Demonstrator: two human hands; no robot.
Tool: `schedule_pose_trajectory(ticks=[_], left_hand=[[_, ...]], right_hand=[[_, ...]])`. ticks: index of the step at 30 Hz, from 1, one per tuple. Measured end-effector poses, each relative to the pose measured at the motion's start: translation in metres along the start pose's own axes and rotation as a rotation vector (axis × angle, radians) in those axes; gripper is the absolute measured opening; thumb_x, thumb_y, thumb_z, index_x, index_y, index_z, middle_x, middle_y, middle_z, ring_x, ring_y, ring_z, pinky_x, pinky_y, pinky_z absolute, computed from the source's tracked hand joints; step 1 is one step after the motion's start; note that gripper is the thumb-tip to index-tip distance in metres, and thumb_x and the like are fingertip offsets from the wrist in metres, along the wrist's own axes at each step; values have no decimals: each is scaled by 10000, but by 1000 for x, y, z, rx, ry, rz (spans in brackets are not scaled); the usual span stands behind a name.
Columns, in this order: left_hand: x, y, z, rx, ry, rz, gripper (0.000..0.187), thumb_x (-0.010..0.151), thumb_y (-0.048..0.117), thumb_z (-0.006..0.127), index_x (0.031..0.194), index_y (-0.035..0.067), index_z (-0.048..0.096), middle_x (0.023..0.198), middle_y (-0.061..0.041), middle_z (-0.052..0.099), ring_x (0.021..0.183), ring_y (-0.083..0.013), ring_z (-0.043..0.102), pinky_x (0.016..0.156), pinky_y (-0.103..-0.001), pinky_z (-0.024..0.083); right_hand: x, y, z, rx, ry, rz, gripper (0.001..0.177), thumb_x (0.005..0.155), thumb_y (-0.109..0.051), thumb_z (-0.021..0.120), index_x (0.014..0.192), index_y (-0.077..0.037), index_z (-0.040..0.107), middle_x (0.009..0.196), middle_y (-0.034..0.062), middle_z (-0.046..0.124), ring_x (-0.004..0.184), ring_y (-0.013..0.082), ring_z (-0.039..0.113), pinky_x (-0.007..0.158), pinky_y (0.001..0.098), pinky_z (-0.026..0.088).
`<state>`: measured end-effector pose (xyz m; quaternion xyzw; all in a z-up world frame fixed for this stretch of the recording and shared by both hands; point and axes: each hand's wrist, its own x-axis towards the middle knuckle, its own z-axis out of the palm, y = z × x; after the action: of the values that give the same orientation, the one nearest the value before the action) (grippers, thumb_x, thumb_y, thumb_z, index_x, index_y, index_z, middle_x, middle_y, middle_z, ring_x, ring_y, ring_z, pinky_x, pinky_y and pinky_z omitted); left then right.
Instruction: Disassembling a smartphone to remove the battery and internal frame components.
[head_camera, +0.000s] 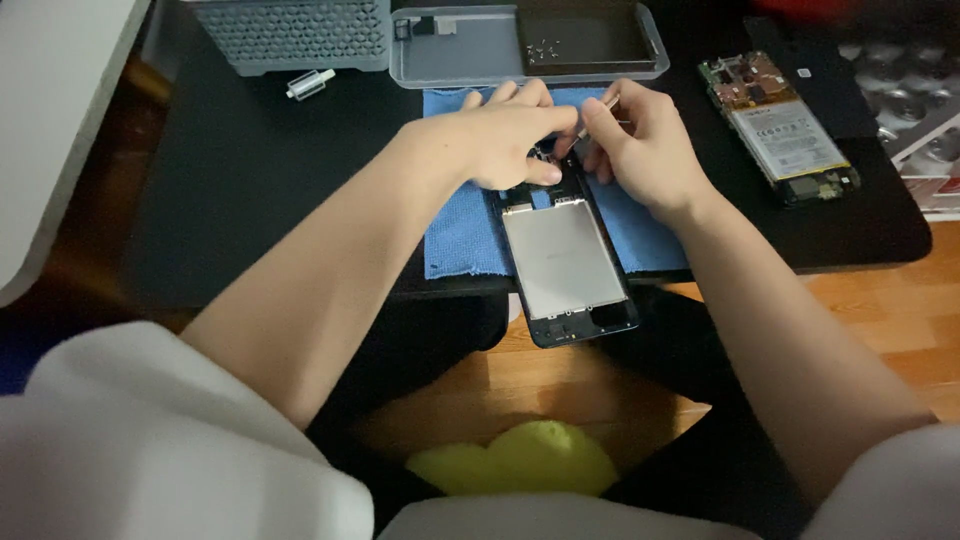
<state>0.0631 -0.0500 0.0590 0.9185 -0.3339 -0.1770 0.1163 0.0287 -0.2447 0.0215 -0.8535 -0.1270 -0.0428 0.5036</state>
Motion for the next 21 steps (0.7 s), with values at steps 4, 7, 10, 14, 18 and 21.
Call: schedule_pose_trajectory(ticks=[4, 7, 10, 14, 18, 21], left_hand=[[1, 0, -9, 59, -83, 18, 143, 1054, 390, 553, 1070, 266, 485, 1379, -20, 382, 1325, -275, 338, 1069, -551, 294], [6, 0, -12, 109, -138, 35, 201, 1054, 423, 539, 1113, 246, 466, 1404, -37, 359, 1338, -277, 338, 1103, -594, 274], [8, -1, -14, 145, -159, 29, 208, 1045, 429, 567, 1104, 257, 464, 1421, -28, 341, 1329, -280, 349, 1056, -562, 337], [10, -8, -9, 132, -108, 119, 238, 1040, 419, 590, 1100, 244, 440, 1335, -61, 384, 1299, -306, 377, 1051, -578, 328], [6, -14, -2, 30, -4, 190, 239, 1027, 337, 629, 1038, 234, 413, 1233, -47, 415, 1241, -280, 391, 1046, -550, 303], [-2, -14, 4, 14, 109, 209, 279, 1014, 310, 691, 1012, 228, 424, 1203, -34, 436, 1159, -272, 415, 988, -485, 330]], right_hand=[[-3, -7, 0, 0, 6, 7, 273, 1115, -270, 525, 910, -92, 507, 693, 78, 638, 531, 132, 536, 545, 269, 455], [-3, -9, 0, 32, 18, 49, 247, 1096, -252, 532, 903, -101, 506, 696, 72, 636, 524, 129, 538, 528, 261, 455], [-1, -5, 1, 27, 19, 41, 260, 1109, -270, 536, 911, -103, 507, 687, 86, 640, 511, 136, 546, 502, 256, 449], [-2, -6, 1, 39, 27, 43, 261, 1112, -261, 518, 905, -104, 497, 686, 85, 653, 509, 131, 549, 526, 261, 458], [0, -1, 1, 24, 38, 15, 282, 1108, -267, 530, 882, -104, 487, 650, 91, 648, 482, 127, 541, 531, 258, 451], [0, -2, 3, 14, 61, 34, 273, 1085, -271, 533, 866, -114, 492, 642, 81, 646, 476, 123, 530, 507, 259, 445]])
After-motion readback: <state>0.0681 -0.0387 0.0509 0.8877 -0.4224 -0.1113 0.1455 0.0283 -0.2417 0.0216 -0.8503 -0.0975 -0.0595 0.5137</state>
